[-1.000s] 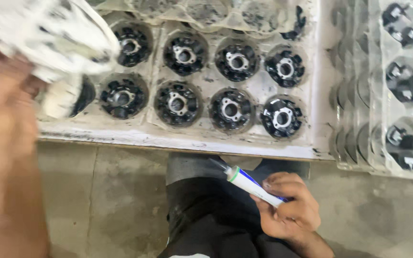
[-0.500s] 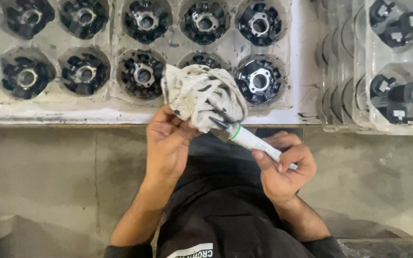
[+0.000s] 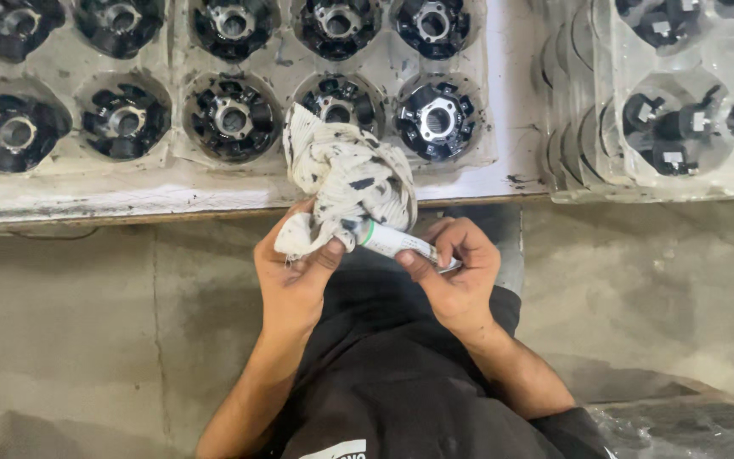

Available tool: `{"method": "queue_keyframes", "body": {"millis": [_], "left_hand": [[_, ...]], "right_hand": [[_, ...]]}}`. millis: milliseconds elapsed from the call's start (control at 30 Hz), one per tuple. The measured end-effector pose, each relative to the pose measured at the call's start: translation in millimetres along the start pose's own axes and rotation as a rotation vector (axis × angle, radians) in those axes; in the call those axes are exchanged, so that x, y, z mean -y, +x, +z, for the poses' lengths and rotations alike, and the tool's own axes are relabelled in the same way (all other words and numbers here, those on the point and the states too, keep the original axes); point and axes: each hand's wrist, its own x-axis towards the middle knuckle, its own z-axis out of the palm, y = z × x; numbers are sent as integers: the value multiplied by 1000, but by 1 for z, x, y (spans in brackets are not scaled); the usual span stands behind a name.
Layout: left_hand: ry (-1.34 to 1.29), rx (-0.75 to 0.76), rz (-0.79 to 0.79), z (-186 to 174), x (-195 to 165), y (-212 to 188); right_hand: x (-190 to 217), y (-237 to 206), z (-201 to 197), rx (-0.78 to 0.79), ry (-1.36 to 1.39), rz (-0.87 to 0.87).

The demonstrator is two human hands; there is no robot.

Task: The person picks small black plastic components one at a time from a tray and squeezes adhesive from a tube onto each part, then places the treated part back into the tray. They retrieve the adhesive tube from a cardboard box, work through parts in the trays, and finally wipe the tube nozzle with a cloth.

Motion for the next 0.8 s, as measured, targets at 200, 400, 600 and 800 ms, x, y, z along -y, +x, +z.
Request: {"method": "queue_keyframes", "body": {"millis": [200, 400, 600, 800], "left_hand": [[329, 2, 142, -9, -11, -1], [502, 69, 424, -4, -20, 4], [298, 103, 264, -7, -11, 0], [244, 114, 230, -20, -4, -4]], "right_hand": [[-2, 1, 2, 113, 79, 163], [-10, -1, 3, 135, 103, 223], [-15, -5, 3, 147, 143, 259], [-20, -11, 6, 145, 172, 255]]}}
